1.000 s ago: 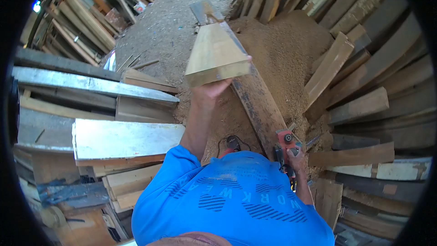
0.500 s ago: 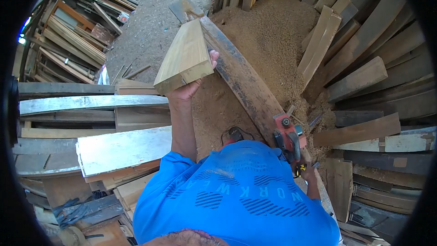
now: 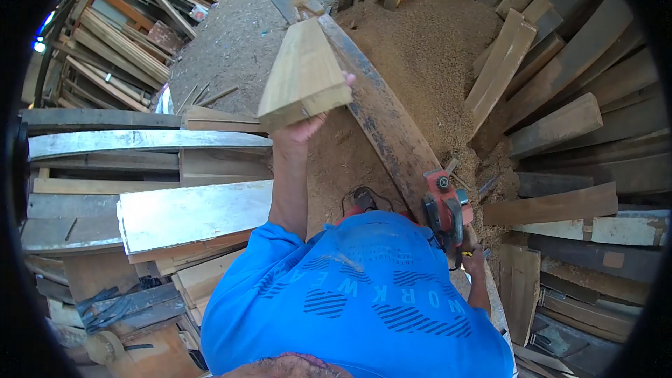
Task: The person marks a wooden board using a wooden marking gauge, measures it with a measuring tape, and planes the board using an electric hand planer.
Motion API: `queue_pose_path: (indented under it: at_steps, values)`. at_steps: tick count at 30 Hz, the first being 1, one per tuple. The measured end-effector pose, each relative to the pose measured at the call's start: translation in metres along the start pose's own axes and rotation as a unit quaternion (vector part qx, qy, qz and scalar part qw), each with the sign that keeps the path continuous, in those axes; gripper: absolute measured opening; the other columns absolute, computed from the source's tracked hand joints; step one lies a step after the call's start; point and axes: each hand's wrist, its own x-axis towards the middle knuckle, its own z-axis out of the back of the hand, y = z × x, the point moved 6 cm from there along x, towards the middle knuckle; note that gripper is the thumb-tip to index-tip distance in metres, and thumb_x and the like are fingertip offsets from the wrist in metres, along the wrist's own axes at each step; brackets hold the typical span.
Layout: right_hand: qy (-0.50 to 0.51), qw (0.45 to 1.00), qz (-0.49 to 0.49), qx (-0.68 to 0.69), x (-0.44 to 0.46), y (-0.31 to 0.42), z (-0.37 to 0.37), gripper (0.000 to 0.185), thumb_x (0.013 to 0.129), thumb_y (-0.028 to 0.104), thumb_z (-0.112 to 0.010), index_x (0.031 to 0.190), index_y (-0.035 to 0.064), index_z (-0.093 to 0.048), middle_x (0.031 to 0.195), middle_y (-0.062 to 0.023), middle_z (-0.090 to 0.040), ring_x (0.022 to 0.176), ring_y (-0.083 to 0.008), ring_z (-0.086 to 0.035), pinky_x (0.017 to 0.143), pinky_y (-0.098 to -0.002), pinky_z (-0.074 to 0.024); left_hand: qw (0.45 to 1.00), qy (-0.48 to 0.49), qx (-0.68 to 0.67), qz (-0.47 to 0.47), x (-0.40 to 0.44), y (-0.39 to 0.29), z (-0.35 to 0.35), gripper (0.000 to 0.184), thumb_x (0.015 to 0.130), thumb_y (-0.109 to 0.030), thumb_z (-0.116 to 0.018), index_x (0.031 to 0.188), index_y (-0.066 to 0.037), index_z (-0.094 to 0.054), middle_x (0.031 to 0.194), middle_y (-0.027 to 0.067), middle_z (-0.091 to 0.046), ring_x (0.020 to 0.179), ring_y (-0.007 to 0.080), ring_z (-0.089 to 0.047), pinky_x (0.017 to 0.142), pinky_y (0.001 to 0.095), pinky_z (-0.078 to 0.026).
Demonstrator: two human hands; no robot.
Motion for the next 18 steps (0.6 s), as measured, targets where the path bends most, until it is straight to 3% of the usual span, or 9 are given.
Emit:
queue_pose_path:
  at_steps: [1,3,5,8,10,12,14,16,18]
  values:
    - [0.010,0.999,-0.011,0.046,0.014,-0.013,0.000,0.060,0.081,0.003,-0.070,0.137,0.0041,-0.047,0.118,-0.0186,-0.060,0.098,-0.0347,-0.066,0.081,-0.0443,-0.0567,0.999,0.052,-0.008,-0.001,-0.015,-0.006,0.017,0.071,0.104,-0.054,-0.038,0.152,-0.002,-0.035,0.145,0.0325,-0.045,0.131,0.0478,-0.050,0.106,0.0669,-0.045]
    - [0.007,0.982,-0.021,0.189,0.030,-0.032,0.018,0.060,0.081,0.002,-0.069,0.137,0.0044,-0.047,0.117,-0.0171,-0.060,0.097,-0.0329,-0.066,0.080,-0.0438,-0.0572,1.000,0.012,0.012,-0.012,-0.035,-0.009,0.031,0.070,0.103,-0.053,-0.042,0.150,-0.002,-0.040,0.140,0.0283,-0.055,0.127,0.0403,-0.059,0.106,0.0608,-0.049]
    - [-0.019,0.947,0.011,0.320,0.017,0.010,0.066,0.051,0.084,0.013,-0.067,0.132,0.0037,-0.053,0.111,-0.0132,-0.064,0.099,-0.0266,-0.065,0.081,-0.0387,-0.0566,0.982,-0.174,0.066,-0.029,-0.052,-0.008,0.047,0.071,0.102,-0.050,-0.046,0.149,0.002,-0.040,0.139,0.0280,-0.056,0.126,0.0390,-0.060,0.105,0.0580,-0.050]
    - [0.013,0.917,0.010,0.399,0.050,0.051,0.110,0.048,0.091,0.022,-0.063,0.136,0.0081,-0.054,0.123,-0.0115,-0.063,0.107,-0.0223,-0.063,0.087,-0.0390,-0.0555,0.929,-0.263,0.260,-0.011,-0.090,0.010,0.080,0.065,0.098,-0.036,-0.051,0.146,0.006,-0.042,0.136,0.0267,-0.059,0.121,0.0339,-0.063,0.106,0.0495,-0.051]
    - [0.103,0.812,0.024,0.574,0.052,0.121,0.130,0.048,0.096,0.030,-0.060,0.140,0.0117,-0.051,0.121,-0.0114,-0.063,0.091,-0.0219,-0.065,0.072,-0.0410,-0.0586,0.891,-0.303,0.339,0.004,-0.114,0.011,0.109,0.063,0.098,-0.035,-0.052,0.144,0.006,-0.043,0.134,0.0255,-0.060,0.118,0.0323,-0.065,0.103,0.0456,-0.052]
    - [0.143,0.747,-0.009,0.649,0.020,0.223,0.152,0.046,0.100,0.036,-0.058,0.139,0.0118,-0.053,0.124,-0.0094,-0.066,0.090,-0.0213,-0.066,0.069,-0.0371,-0.0581,0.885,-0.319,0.338,0.013,-0.138,0.013,0.134,0.062,0.098,-0.035,-0.053,0.143,0.007,-0.044,0.131,0.0240,-0.061,0.115,0.0311,-0.066,0.100,0.0422,-0.053]
    - [0.193,0.753,0.045,0.628,0.012,0.307,0.151,0.044,0.101,0.032,-0.057,0.139,0.0114,-0.054,0.120,-0.0097,-0.066,0.089,-0.0199,-0.066,0.070,-0.0332,-0.0565,0.893,-0.309,0.327,0.031,-0.159,0.010,0.148,0.060,0.099,-0.034,-0.053,0.142,0.007,-0.044,0.131,0.0224,-0.061,0.113,0.0298,-0.066,0.100,0.0419,-0.052]
    - [0.228,0.835,0.165,0.473,0.038,0.352,0.121,0.042,0.101,0.030,-0.057,0.139,0.0102,-0.054,0.115,-0.0102,-0.066,0.088,-0.0185,-0.066,0.073,-0.0344,-0.0560,0.886,-0.315,0.340,0.015,-0.190,0.003,0.193,0.057,0.101,-0.035,-0.053,0.141,0.006,-0.043,0.133,0.0201,-0.059,0.115,0.0260,-0.063,0.100,0.0412,-0.051]
    - [0.236,0.907,0.234,0.260,0.001,0.437,0.107,0.046,0.100,0.028,-0.059,0.139,0.0058,-0.053,0.110,-0.0098,-0.066,0.090,-0.0185,-0.066,0.077,-0.0348,-0.0553,0.790,-0.384,0.476,-0.032,-0.212,-0.006,0.191,0.059,0.103,-0.034,-0.050,0.147,0.004,-0.040,0.137,0.0224,-0.056,0.121,0.0266,-0.061,0.103,0.0414,-0.051]
